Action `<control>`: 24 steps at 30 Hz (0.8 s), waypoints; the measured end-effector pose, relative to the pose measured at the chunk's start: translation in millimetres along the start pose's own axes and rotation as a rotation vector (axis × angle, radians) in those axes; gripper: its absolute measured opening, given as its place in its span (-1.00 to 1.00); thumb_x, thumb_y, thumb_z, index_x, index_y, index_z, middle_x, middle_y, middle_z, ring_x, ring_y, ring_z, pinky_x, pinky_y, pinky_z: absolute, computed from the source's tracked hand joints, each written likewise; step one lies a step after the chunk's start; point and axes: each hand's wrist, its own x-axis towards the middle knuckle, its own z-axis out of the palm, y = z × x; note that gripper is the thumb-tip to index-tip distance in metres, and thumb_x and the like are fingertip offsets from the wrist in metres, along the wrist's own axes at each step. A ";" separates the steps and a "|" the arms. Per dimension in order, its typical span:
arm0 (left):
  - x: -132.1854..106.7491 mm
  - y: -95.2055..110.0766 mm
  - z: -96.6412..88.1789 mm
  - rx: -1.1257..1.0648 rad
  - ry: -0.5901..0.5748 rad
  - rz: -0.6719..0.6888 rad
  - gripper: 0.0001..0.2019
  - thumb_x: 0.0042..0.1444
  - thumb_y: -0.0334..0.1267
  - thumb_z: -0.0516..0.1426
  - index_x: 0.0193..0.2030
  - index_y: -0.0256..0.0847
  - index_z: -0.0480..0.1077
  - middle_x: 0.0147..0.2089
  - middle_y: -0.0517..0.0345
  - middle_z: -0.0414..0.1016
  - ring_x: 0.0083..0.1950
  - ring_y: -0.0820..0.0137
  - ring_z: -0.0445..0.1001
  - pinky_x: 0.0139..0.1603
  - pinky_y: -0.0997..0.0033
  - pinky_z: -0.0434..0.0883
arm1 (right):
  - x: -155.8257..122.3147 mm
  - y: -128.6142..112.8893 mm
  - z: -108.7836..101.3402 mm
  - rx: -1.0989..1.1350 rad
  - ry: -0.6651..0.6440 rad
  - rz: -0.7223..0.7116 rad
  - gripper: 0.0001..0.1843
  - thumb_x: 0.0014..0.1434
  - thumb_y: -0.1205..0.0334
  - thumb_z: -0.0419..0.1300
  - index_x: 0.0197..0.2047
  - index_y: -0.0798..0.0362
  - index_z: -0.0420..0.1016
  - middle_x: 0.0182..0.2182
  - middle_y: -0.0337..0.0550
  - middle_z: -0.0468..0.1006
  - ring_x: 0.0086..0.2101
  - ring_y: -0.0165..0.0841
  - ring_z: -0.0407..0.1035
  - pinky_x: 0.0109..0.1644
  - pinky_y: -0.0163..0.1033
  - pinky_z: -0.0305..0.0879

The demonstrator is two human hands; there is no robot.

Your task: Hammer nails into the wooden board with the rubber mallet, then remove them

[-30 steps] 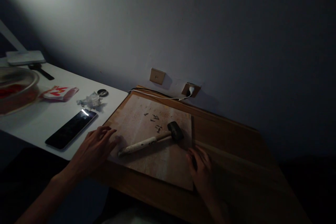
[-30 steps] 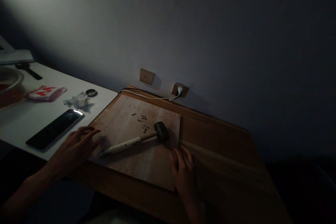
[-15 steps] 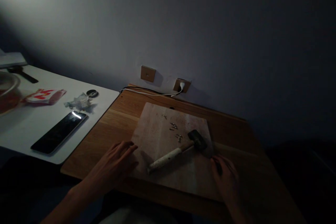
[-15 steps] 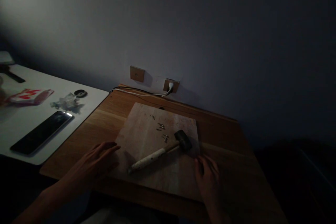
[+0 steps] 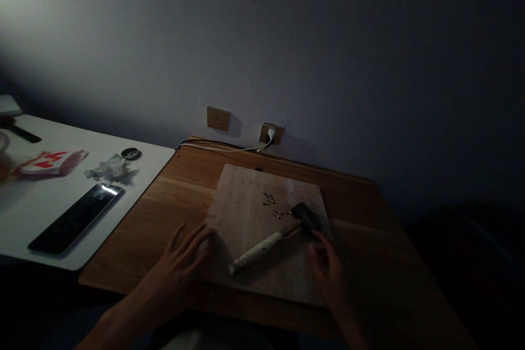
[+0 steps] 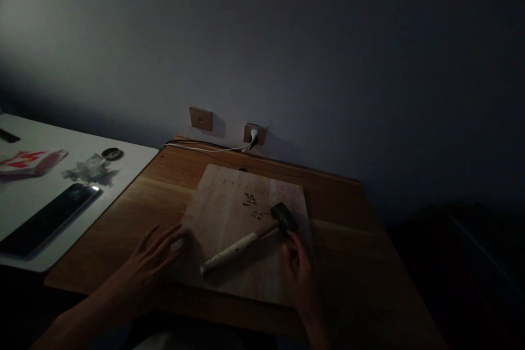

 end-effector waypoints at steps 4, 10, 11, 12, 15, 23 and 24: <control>7.2 15.0 -2.4 -0.027 -0.050 0.086 -0.40 0.18 -0.18 0.24 0.35 -0.08 0.25 0.45 -0.05 0.21 0.50 0.00 0.07 0.50 -0.25 -0.10 | -5.8 -50.8 14.9 0.149 -0.379 -0.019 -0.43 0.40 -0.14 -0.02 0.29 -0.03 0.43 -0.48 -0.23 0.55 -0.45 -0.30 0.48 -0.35 -0.27 0.38; 43.0 29.9 -10.0 -0.190 -0.054 0.139 -0.60 0.28 -0.23 0.18 0.25 -0.11 0.33 0.21 -0.01 0.48 0.28 0.16 0.37 0.33 0.05 0.23 | 8.0 -93.6 27.0 0.274 -0.591 0.139 -0.41 0.34 -0.26 -0.02 0.07 -0.01 0.57 -0.60 -0.27 0.47 -0.53 -0.30 0.43 -0.42 -0.30 0.27; 50.5 29.8 -10.1 -0.200 -0.047 0.134 -0.67 0.31 -0.24 0.16 0.19 -0.13 0.36 0.15 0.00 0.51 0.20 0.19 0.43 0.26 0.11 0.28 | 7.4 -93.8 27.2 0.301 -0.585 0.172 -0.42 0.32 -0.28 0.00 0.00 -0.01 0.58 -0.60 -0.28 0.46 -0.53 -0.31 0.42 -0.43 -0.30 0.26; 58.5 29.1 -9.9 -0.198 -0.043 0.128 -0.73 0.33 -0.25 0.14 0.15 -0.13 0.38 0.10 0.02 0.53 0.13 0.22 0.46 0.19 0.14 0.31 | 4.8 -92.3 27.1 0.332 -0.569 0.198 -0.42 0.30 -0.30 0.01 -0.04 -0.01 0.58 -0.57 -0.27 0.47 -0.52 -0.32 0.41 -0.42 -0.31 0.26; 86.4 25.2 -7.7 -0.154 -0.032 0.136 -0.80 0.37 -0.28 0.09 0.08 -0.14 0.40 0.00 0.05 0.55 0.00 0.26 0.50 0.06 0.18 0.32 | -13.3 -81.4 26.0 0.427 -0.410 0.296 -0.43 0.20 -0.36 0.10 -0.14 -0.02 0.56 -0.40 -0.21 0.56 -0.35 -0.27 0.46 -0.27 -0.29 0.37; 186.5 26.6 11.6 -0.099 -0.079 0.124 -0.85 0.35 -0.27 0.08 -0.04 -0.21 0.43 -0.04 -0.01 0.52 -0.02 0.22 0.47 0.00 0.23 0.36 | -39.0 -48.3 7.3 0.747 -0.217 0.649 -0.36 0.03 -0.26 0.31 0.09 -0.12 0.43 -0.30 -0.21 0.55 -0.44 -0.28 0.46 -0.51 -0.28 0.39; 198.3 27.2 15.3 -0.107 -0.086 0.099 -0.84 0.33 -0.26 0.10 -0.04 -0.22 0.44 -0.04 -0.02 0.51 0.00 0.21 0.47 0.01 0.23 0.36 | -34.4 -44.7 3.3 0.752 -0.231 0.633 -0.29 0.06 -0.21 0.31 0.22 -0.15 0.35 -0.31 -0.23 0.55 -0.51 -0.33 0.42 -0.57 -0.30 0.34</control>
